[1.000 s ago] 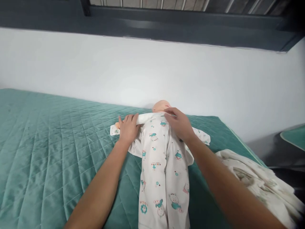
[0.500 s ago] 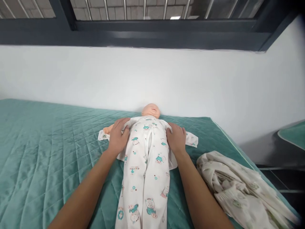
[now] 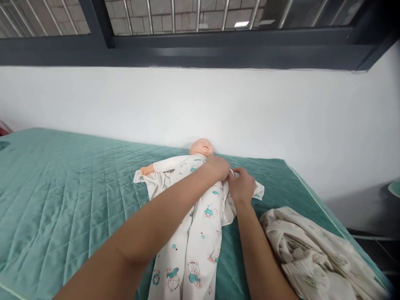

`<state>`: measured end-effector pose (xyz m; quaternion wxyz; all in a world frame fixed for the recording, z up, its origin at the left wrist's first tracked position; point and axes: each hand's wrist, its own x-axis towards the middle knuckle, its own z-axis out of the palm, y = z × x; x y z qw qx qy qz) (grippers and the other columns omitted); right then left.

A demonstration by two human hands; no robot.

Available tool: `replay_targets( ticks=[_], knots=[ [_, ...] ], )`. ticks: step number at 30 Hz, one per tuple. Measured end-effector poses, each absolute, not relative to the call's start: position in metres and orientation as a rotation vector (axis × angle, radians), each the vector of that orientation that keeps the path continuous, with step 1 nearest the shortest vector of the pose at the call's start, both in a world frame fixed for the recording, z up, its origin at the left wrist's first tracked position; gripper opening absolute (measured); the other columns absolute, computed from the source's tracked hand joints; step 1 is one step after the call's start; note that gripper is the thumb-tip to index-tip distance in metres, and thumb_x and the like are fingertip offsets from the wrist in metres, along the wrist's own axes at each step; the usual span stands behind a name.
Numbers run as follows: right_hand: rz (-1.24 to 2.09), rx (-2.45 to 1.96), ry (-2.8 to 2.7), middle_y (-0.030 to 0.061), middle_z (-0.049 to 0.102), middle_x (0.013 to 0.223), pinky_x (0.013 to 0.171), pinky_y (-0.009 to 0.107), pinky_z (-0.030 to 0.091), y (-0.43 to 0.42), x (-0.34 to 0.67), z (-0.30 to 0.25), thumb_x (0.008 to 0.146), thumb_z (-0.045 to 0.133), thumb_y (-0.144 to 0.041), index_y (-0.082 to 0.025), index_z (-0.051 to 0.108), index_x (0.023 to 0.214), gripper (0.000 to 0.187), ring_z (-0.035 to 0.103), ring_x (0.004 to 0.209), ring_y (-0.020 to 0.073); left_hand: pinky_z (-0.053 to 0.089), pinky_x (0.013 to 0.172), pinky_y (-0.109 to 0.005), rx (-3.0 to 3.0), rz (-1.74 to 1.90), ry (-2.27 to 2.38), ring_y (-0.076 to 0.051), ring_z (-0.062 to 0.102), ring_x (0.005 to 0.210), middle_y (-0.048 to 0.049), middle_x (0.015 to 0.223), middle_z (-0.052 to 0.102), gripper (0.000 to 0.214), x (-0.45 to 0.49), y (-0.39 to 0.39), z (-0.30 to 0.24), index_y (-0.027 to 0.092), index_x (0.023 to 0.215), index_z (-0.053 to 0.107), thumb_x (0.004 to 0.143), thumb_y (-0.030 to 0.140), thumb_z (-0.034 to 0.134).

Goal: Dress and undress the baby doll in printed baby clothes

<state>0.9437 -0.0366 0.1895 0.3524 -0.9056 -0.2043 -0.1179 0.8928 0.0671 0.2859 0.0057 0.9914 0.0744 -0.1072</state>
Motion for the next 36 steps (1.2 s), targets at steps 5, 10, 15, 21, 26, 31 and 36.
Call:
replay_targets(
  ticks=[5, 10, 15, 21, 26, 31, 36],
  knots=[
    [-0.245, -2.338, -0.535, 0.015, 0.072, 0.107, 0.108, 0.048, 0.033, -0.038, 0.948, 0.191, 0.085, 0.055, -0.034, -0.016, 0.07, 0.102, 0.029, 0.062, 0.107, 0.0305, 0.048, 0.102, -0.047, 3.141, -0.389, 0.265, -0.031, 0.063, 0.117, -0.0139, 0.131, 0.067, 0.035, 0.904, 0.063, 0.276, 0.022, 0.121, 0.069, 0.087, 0.028, 0.06],
    [-0.157, -2.27, -0.375, 0.0134, 0.072, 0.108, 0.094, 0.042, 0.044, -0.045, 0.957, 0.192, 0.086, 0.053, -0.037, -0.017, 0.069, 0.104, 0.031, 0.064, 0.102, 0.0294, 0.054, 0.091, -0.043, 3.164, -0.413, 0.187, -0.031, 0.067, 0.107, -0.015, 0.119, 0.072, 0.039, 0.898, 0.082, 0.29, 0.018, 0.119, 0.07, 0.081, 0.022, 0.064],
    [-0.114, -2.27, -0.349, 0.0117, 0.073, 0.1, 0.096, 0.043, 0.042, -0.044, 0.959, 0.189, 0.084, 0.053, -0.034, -0.018, 0.067, 0.099, 0.026, 0.064, 0.098, 0.0289, 0.053, 0.091, -0.042, 3.175, -0.425, 0.154, -0.03, 0.067, 0.11, -0.0168, 0.127, 0.069, 0.036, 0.898, 0.08, 0.291, 0.016, 0.118, 0.07, 0.083, 0.02, 0.062],
    [-0.083, -2.269, -0.394, 0.0121, 0.072, 0.096, 0.1, 0.046, 0.04, -0.043, 0.96, 0.185, 0.084, 0.056, -0.04, -0.019, 0.067, 0.094, 0.025, 0.064, 0.098, 0.0299, 0.046, 0.104, -0.054, 3.186, -0.448, 0.209, -0.036, 0.06, 0.124, -0.0173, 0.137, 0.064, 0.045, 0.916, 0.059, 0.264, 0.018, 0.132, 0.062, 0.087, 0.024, 0.062],
    [-0.079, -2.201, -0.414, 0.0132, 0.072, 0.098, 0.095, 0.044, 0.042, -0.045, 0.961, 0.183, 0.085, 0.054, -0.043, -0.019, 0.065, 0.094, 0.028, 0.063, 0.097, 0.03, 0.043, 0.103, -0.059, 3.232, -0.326, 0.236, -0.037, 0.057, 0.127, -0.0224, 0.14, 0.058, 0.045, 0.914, 0.062, 0.255, 0.011, 0.138, 0.056, 0.095, 0.016, 0.045],
    [-0.088, -2.072, -0.424, 0.0142, 0.07, 0.106, 0.092, 0.041, 0.045, -0.045, 0.961, 0.184, 0.086, 0.05, -0.044, -0.018, 0.062, 0.099, 0.032, 0.062, 0.101, 0.0281, 0.047, 0.098, -0.051, 3.251, -0.288, 0.232, -0.036, 0.06, 0.122, -0.0226, 0.135, 0.061, 0.044, 0.907, 0.07, 0.269, 0.009, 0.135, 0.057, 0.092, 0.018, 0.055],
    [-0.092, -1.962, -0.383, 0.0136, 0.068, 0.109, 0.093, 0.039, 0.045, -0.047, 0.962, 0.185, 0.085, 0.051, -0.038, -0.018, 0.06, 0.099, 0.026, 0.062, 0.102, 0.0258, 0.049, 0.096, -0.049, 3.276, -0.244, 0.259, -0.034, 0.06, 0.122, -0.0219, 0.132, 0.061, 0.042, 0.901, 0.078, 0.282, 0.01, 0.133, 0.056, 0.091, 0.016, 0.056]
  ],
)
